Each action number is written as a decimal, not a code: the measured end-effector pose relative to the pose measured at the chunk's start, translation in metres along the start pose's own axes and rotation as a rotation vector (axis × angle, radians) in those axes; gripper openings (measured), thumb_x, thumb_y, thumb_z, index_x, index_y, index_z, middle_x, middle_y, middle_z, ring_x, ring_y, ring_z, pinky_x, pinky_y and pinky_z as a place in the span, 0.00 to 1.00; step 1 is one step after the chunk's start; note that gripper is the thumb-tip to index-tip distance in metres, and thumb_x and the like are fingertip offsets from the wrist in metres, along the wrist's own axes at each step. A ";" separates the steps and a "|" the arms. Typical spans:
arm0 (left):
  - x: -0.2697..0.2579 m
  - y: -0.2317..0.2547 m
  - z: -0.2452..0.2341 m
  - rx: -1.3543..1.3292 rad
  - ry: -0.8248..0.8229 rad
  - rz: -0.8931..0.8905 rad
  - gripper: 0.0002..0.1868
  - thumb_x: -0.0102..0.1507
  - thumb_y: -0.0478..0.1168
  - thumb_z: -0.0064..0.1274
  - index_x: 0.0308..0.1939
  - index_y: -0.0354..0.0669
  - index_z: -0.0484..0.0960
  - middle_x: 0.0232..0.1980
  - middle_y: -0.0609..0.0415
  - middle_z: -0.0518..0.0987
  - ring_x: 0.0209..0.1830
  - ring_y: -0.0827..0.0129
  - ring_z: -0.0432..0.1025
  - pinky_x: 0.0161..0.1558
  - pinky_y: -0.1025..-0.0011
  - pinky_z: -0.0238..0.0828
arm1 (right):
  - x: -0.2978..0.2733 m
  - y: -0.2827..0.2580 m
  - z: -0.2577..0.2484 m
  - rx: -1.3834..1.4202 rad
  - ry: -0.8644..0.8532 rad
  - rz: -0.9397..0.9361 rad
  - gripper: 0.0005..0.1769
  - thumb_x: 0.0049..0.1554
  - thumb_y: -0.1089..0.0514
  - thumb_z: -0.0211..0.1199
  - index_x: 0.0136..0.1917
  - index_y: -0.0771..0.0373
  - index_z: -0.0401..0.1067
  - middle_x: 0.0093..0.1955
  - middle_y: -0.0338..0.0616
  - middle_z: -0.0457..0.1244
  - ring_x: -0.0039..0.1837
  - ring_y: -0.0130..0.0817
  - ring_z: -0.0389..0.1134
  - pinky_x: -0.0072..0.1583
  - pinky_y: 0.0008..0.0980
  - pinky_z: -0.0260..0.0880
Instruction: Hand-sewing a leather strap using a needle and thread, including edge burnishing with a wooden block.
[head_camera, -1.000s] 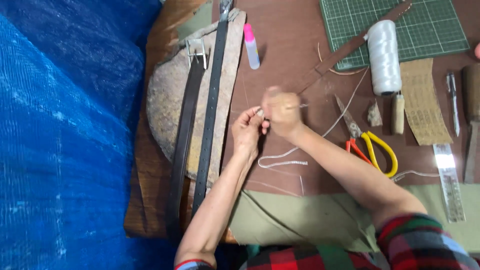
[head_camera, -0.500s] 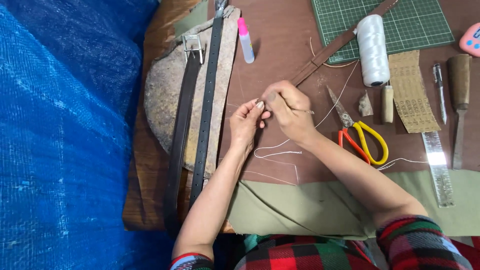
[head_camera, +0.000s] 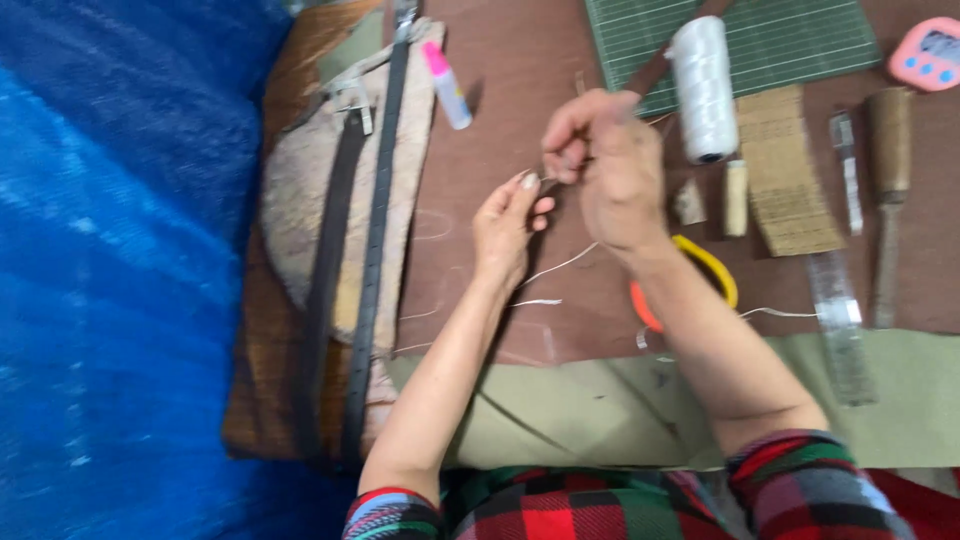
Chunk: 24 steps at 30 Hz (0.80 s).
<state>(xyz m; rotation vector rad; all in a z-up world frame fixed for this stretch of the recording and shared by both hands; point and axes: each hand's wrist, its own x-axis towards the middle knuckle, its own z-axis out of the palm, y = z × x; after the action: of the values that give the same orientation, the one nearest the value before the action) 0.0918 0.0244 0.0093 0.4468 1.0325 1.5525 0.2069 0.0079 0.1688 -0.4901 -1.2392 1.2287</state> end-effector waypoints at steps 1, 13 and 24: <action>0.001 -0.005 -0.001 0.018 0.028 0.014 0.17 0.62 0.36 0.61 0.54 0.33 0.81 0.42 0.51 0.83 0.30 0.72 0.79 0.21 0.83 0.66 | 0.003 0.007 -0.006 -0.049 0.026 0.006 0.26 0.66 0.40 0.48 0.45 0.67 0.67 0.33 0.38 0.52 0.36 0.27 0.56 0.41 0.24 0.59; -0.001 -0.009 -0.017 0.052 0.068 0.089 0.13 0.67 0.31 0.57 0.54 0.29 0.80 0.36 0.41 0.82 0.30 0.62 0.82 0.27 0.79 0.80 | 0.025 0.026 -0.028 0.089 0.149 0.064 0.30 0.69 0.41 0.45 0.43 0.69 0.71 0.31 0.34 0.45 0.32 0.24 0.53 0.40 0.25 0.65; 0.017 -0.022 -0.023 -0.015 0.081 0.039 0.13 0.65 0.31 0.59 0.54 0.34 0.82 0.28 0.37 0.83 0.18 0.67 0.77 0.20 0.82 0.75 | 0.011 0.014 0.007 -0.332 0.163 0.184 0.50 0.63 0.22 0.30 0.27 0.64 0.68 0.19 0.40 0.47 0.26 0.26 0.50 0.33 0.21 0.54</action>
<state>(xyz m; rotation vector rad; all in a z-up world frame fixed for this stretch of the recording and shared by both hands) 0.0827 0.0310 -0.0248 0.3983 1.0787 1.6230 0.1934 0.0205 0.1647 -0.9464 -1.2836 1.1124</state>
